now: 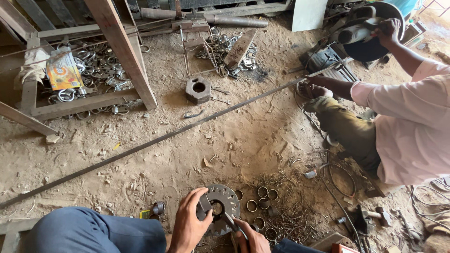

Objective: The person sits on the ground and uses a hammer to tap a metal ring into a gear-like metal part. They repeatedly adjust the ring and hammer it into place while another person works nearby.

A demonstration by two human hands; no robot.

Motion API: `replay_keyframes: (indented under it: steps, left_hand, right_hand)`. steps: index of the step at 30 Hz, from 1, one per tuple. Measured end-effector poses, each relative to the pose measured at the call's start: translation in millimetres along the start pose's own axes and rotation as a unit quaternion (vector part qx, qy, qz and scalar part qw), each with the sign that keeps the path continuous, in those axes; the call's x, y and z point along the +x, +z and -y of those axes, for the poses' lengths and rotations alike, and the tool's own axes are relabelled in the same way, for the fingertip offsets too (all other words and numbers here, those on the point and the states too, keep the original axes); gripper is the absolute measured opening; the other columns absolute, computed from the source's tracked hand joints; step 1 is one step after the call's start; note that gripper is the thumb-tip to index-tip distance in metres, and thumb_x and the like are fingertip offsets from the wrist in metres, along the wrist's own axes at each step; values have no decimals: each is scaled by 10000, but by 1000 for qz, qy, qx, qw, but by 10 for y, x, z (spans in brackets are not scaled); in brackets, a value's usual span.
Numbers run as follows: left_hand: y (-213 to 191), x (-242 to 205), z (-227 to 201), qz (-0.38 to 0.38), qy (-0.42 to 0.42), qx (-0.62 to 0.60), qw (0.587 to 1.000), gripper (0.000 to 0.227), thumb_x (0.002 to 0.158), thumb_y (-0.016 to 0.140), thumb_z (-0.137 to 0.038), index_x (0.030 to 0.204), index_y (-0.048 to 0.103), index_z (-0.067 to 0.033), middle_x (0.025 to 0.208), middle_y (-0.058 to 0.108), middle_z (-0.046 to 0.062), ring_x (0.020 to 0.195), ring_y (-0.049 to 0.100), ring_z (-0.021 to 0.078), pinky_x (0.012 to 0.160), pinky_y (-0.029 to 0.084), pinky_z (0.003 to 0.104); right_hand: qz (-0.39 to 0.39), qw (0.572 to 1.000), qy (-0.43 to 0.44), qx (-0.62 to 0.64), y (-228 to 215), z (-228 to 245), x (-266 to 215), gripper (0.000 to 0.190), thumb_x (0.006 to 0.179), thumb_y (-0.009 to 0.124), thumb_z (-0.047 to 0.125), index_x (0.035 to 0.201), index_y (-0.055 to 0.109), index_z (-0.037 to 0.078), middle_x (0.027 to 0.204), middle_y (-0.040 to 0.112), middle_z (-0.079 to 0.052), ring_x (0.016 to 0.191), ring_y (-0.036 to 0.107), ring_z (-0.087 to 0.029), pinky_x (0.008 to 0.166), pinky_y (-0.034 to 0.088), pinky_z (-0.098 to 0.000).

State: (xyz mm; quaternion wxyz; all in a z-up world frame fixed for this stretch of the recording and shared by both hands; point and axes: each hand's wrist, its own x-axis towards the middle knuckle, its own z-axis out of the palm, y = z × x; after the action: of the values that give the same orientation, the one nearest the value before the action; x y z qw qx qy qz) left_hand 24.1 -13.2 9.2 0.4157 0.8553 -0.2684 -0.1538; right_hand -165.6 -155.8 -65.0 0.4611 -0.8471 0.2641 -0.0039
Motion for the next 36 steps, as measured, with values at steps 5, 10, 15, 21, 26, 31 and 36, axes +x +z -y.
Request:
replay_keyframes:
  steps: [5,10,15,21,26,31,36]
  left_hand:
    - [57,-2,36,55,-25,50,997,676,748,792,-93,1385,564,-113,1388,573,93,1290,551,303,1111,449,404]
    - [34,-7,36,68,-32,51,996,682,764,820,-129,1393,558,-129,1468,543,101,1316,525,305,1114,434,422]
    - [15,-23,59,53,-11,32,998,722,767,827,-115,1416,512,-87,1427,555,136,1321,524,351,1078,442,418]
    - [-75,-29,58,35,94,-1,995,642,761,817,-41,1362,591,-40,1374,599,189,1261,573,387,1047,475,425]
    - [-169,-74,108,56,53,9,997,594,721,850,-18,1257,596,-18,1299,628,163,1210,619,368,1017,515,409]
    - [-277,-107,42,42,44,37,997,579,657,869,27,1172,612,-32,1239,629,136,1149,650,329,972,544,390]
    - [-282,-121,71,48,77,45,995,577,633,854,66,1143,601,-28,1195,639,134,1147,650,342,979,533,413]
  right_hand:
    - [24,996,79,20,-51,71,-5,497,983,496,292,1474,564,263,823,786,-139,681,797,-293,645,582,-403]
    - [-6,998,3,64,-75,182,-37,410,965,634,220,1365,617,133,917,799,-170,856,825,-295,763,600,-385]
    - [-49,997,-41,42,-115,389,-105,425,930,669,154,1343,621,66,1075,776,-212,1053,767,-331,880,573,-376]
    - [-73,993,-38,81,-299,784,-200,460,882,621,23,1340,624,65,1114,757,-206,991,735,-310,856,580,-371]
    - [-94,992,-32,75,-361,970,-208,430,910,619,27,1339,600,38,1004,759,-175,850,708,-193,725,558,-333]
    - [-63,993,83,61,-379,1186,-157,394,956,653,117,1348,635,87,711,741,-124,484,534,-178,455,383,-357]
    - [-72,992,31,96,-208,1326,-43,274,961,663,120,1213,714,27,618,671,-149,460,542,-139,443,407,-338]
